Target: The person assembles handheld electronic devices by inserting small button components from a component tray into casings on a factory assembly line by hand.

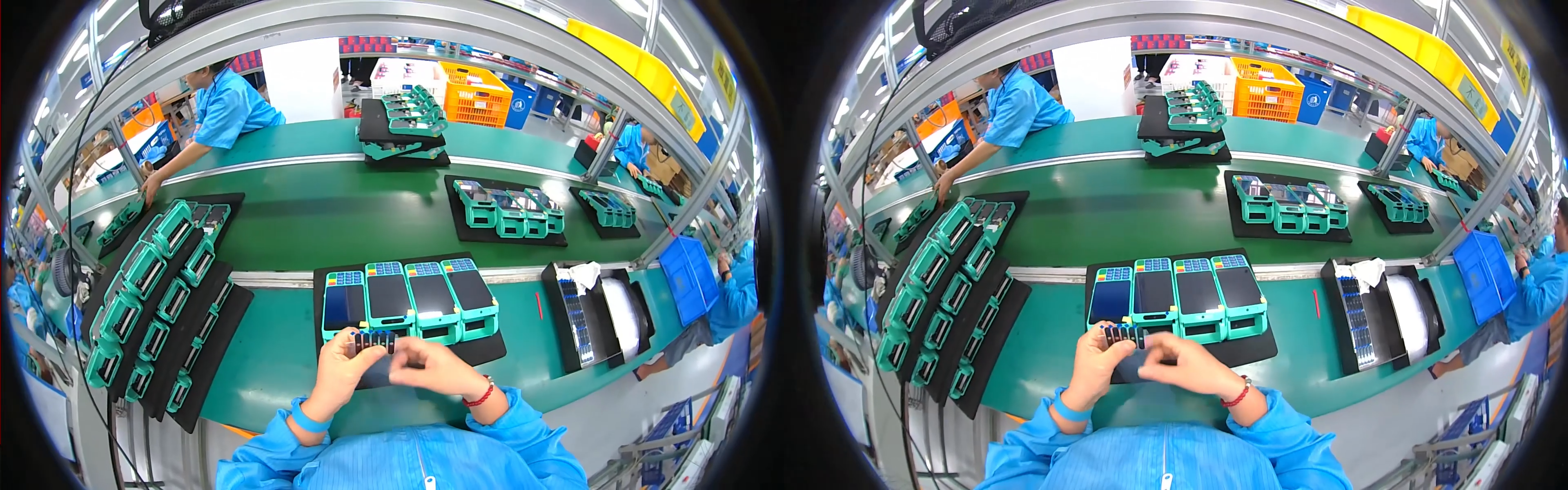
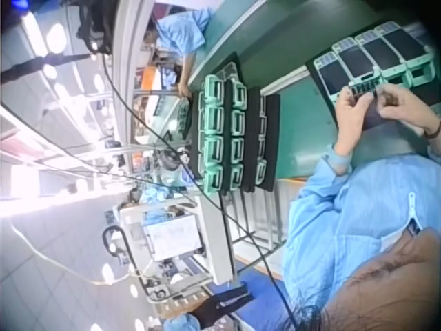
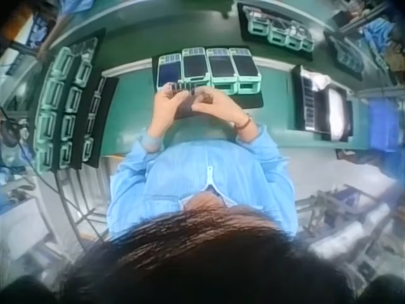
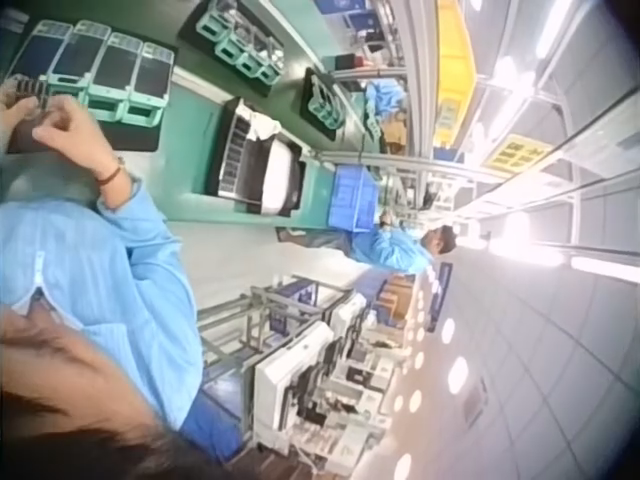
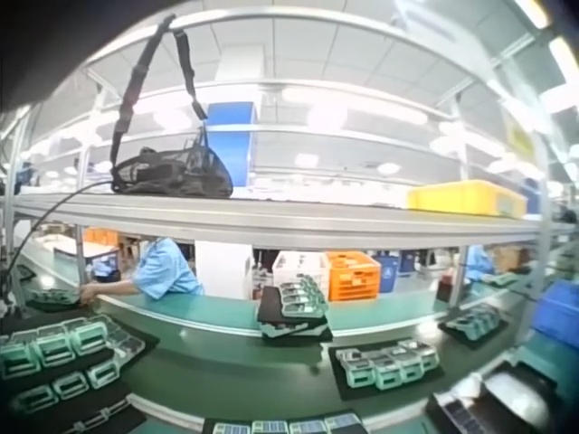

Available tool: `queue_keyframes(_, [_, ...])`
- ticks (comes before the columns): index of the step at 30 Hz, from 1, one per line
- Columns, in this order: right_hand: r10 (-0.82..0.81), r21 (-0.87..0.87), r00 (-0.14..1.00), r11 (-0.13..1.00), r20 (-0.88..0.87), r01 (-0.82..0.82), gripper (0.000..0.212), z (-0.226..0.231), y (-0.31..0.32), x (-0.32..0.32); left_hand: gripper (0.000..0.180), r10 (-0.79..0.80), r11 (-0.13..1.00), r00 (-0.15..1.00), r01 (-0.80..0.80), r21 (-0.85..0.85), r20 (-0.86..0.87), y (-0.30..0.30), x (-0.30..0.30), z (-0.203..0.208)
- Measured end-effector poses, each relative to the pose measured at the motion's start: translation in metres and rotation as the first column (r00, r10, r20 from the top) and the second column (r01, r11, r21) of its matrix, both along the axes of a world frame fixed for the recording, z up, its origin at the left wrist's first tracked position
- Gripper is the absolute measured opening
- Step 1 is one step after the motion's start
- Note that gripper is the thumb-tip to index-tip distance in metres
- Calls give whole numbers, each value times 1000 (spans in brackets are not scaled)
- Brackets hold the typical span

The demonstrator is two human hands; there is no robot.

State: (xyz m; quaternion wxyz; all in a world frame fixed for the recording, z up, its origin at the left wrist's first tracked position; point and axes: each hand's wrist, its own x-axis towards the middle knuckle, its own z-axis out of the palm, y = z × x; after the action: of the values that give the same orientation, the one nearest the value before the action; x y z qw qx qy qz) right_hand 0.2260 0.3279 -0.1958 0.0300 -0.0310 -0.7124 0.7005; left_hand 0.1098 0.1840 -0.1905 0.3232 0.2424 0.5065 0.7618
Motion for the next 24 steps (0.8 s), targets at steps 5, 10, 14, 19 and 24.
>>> queue_keyframes(5, [-86,-185,993,978,80,99,20,0,3,1,14,-113,985,989,99,-140,-94,-1,0,-5])
queue_keyframes(10, [-292,246,953,921,-83,303,22,37,11,6,20,-21,987,909,-48,-155,-416,2,-5,-12])
queue_keyframes(14, [-159,614,854,631,-496,474,14,31,13,4,22,-40,968,836,-103,-228,-548,3,0,-5])
queue_keyframes(19, [-299,558,678,399,-672,728,14,30,28,21,25,-11,928,912,-143,-343,-411,1,-6,-8])
queue_keyframes(24, [-435,563,639,306,-635,768,12,-24,53,15,19,-229,930,565,-113,-349,-793,15,16,-15])
